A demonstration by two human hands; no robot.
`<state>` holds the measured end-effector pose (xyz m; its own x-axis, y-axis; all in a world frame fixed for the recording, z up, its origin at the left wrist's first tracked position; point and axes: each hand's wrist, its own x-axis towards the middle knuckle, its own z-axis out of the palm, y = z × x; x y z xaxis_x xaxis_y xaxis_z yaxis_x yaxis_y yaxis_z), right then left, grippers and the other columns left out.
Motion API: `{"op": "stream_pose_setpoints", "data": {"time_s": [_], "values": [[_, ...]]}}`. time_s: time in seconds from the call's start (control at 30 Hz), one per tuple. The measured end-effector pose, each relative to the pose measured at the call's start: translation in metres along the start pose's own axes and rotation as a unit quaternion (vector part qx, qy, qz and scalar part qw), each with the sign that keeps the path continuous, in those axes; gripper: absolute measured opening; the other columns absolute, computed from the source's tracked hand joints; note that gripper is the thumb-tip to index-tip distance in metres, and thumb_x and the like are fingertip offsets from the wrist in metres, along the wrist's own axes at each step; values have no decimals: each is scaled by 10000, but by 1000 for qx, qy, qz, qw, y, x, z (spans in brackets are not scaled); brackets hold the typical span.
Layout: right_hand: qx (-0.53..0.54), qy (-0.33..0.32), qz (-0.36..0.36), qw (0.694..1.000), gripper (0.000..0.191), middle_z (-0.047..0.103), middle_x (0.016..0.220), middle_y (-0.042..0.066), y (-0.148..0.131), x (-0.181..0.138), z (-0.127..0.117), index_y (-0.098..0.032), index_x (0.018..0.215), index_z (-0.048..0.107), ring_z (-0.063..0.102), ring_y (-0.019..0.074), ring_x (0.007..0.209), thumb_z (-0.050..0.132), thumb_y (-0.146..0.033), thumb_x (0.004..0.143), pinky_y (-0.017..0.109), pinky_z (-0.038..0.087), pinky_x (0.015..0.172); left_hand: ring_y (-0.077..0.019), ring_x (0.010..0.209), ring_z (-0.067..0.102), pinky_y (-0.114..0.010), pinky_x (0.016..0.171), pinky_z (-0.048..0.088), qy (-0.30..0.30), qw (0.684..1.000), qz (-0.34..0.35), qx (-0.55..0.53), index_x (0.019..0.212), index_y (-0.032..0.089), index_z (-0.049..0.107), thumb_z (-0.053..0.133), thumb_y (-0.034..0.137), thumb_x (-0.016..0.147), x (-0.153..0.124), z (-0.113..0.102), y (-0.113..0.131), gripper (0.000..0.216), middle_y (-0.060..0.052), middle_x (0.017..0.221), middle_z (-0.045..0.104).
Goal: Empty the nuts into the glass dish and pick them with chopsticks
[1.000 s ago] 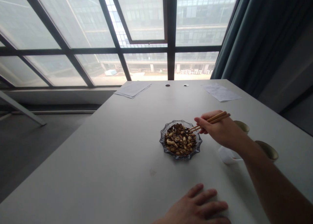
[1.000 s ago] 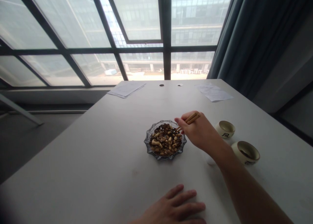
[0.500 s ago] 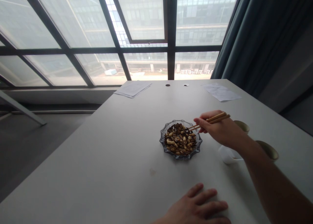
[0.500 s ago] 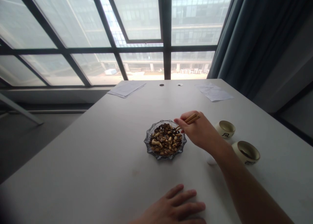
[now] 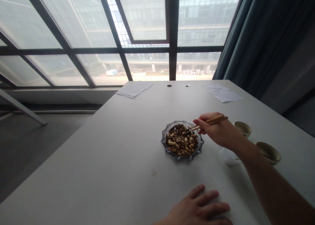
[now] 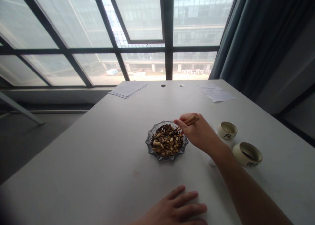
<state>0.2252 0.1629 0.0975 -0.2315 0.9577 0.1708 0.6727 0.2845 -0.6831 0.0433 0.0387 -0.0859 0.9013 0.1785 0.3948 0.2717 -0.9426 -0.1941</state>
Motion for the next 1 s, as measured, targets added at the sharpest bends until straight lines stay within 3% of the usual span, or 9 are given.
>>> {"op": "stream_pose_setpoints", "data": {"time_s": [0.5,1.0], "values": [[26,14,-11,1000,439,633,564,50,4,1,1,-210,634,621,689,229,618,565,-545,911,272,452,502,-188,1512,273,-383,1209,300,-9,1000,-1,-3,1419,434,519,376,425,1064,2,-3,-1,383,120,1604,369],[-10,-16,-31,999,353,657,580,13,1,0,-5,-187,722,725,610,169,580,643,-494,876,252,414,521,-187,1511,274,-381,1206,309,-20,1000,-5,-18,1405,429,532,379,431,1061,2,-3,-1,377,119,1602,372]]}}
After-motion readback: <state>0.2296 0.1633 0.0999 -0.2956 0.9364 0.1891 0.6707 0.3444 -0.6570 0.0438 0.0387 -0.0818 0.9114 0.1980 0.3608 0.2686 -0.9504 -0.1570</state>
